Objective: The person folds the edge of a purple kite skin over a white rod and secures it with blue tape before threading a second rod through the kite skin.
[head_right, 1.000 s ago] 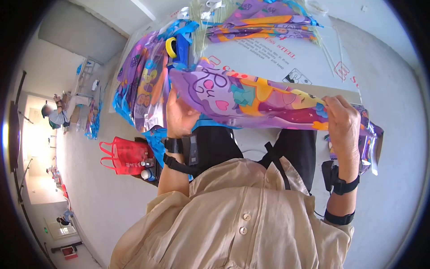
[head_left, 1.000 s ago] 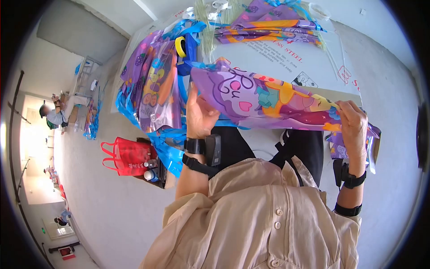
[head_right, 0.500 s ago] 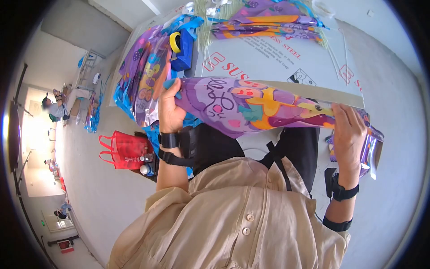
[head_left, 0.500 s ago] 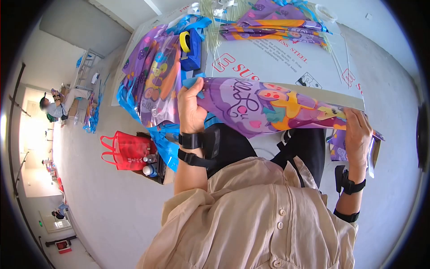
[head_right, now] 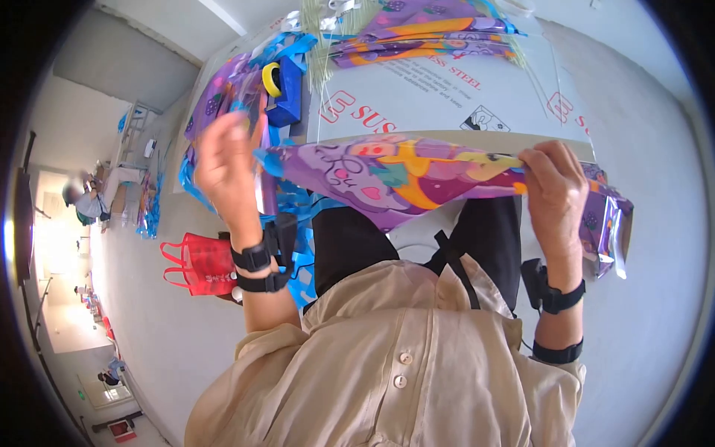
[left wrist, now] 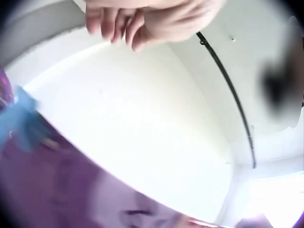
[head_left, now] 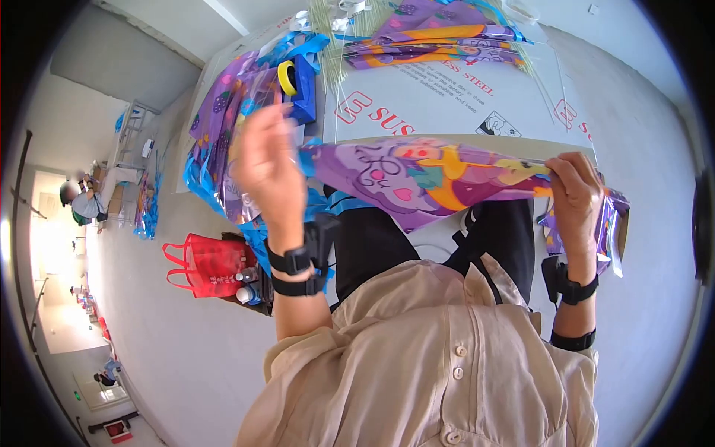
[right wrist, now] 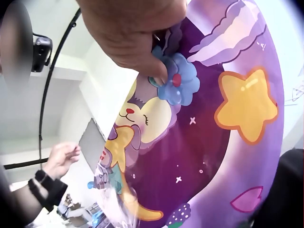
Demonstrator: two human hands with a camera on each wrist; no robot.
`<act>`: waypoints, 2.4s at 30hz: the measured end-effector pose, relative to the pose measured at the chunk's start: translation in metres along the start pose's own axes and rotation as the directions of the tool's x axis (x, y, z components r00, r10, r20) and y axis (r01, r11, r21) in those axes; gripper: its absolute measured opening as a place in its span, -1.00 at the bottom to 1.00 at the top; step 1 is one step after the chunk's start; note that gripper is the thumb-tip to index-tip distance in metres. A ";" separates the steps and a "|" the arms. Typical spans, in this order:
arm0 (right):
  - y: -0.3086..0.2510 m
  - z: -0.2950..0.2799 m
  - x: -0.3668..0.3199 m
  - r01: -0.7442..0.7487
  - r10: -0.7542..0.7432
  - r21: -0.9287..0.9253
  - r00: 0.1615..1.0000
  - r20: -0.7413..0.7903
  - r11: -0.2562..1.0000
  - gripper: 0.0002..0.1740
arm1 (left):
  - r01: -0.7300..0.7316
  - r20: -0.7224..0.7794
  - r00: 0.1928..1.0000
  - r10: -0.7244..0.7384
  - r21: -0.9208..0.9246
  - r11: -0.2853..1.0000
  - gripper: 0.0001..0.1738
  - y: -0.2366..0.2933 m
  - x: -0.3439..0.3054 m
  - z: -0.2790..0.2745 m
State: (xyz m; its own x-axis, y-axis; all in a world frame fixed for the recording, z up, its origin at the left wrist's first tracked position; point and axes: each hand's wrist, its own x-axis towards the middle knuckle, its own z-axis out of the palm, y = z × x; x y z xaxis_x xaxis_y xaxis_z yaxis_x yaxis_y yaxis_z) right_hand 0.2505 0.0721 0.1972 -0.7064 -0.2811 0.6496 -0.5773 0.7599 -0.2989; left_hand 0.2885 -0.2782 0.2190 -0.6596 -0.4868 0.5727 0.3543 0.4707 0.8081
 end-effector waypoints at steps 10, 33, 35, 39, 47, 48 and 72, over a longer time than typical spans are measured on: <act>-0.022 0.010 0.021 0.145 -0.144 0.045 0.989 -0.042 0.988 -0.75 | -0.550 0.662 0.616 0.426 -0.026 0.835 -0.83 0.022 -0.038 0.093; -0.051 0.082 0.026 -0.194 0.421 0.980 0.886 0.193 -0.041 -0.82 | -0.307 0.464 0.843 0.270 0.004 0.952 -0.88 0.087 0.146 0.011; -0.049 0.089 0.025 -0.207 0.409 0.978 0.894 0.180 0.021 -0.81 | -0.314 0.462 0.840 0.285 -0.014 0.949 -0.86 0.083 0.147 0.006; -0.058 0.084 0.039 -0.114 0.405 0.867 0.908 -0.107 0.484 -0.78 | -0.266 0.407 0.875 0.264 -0.052 0.963 -0.83 0.073 0.157 -0.007; -0.077 0.077 0.043 -0.075 0.394 0.850 0.905 -0.162 0.521 -0.73 | -0.282 0.268 0.918 0.293 -0.079 0.956 -0.85 0.076 0.145 -0.009; -0.071 0.079 0.049 -0.073 0.399 0.850 0.901 -0.168 0.522 -0.73 | -0.274 0.278 0.914 0.296 -0.117 0.955 -0.86 0.077 0.145 -0.010; -0.047 0.111 0.079 0.071 0.294 0.711 0.878 -0.377 0.699 -0.72 | -0.313 0.346 0.866 0.361 -0.188 0.931 -0.86 0.086 0.153 -0.027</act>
State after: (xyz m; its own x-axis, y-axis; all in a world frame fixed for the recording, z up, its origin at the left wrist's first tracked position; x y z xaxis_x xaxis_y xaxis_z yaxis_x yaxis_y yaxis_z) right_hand 0.1763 -0.0505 0.1852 -0.6356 0.1971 0.7464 -0.7455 0.0946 -0.6598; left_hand 0.2362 -0.3324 0.3798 -0.6724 0.0029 0.7402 0.6611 0.4522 0.5987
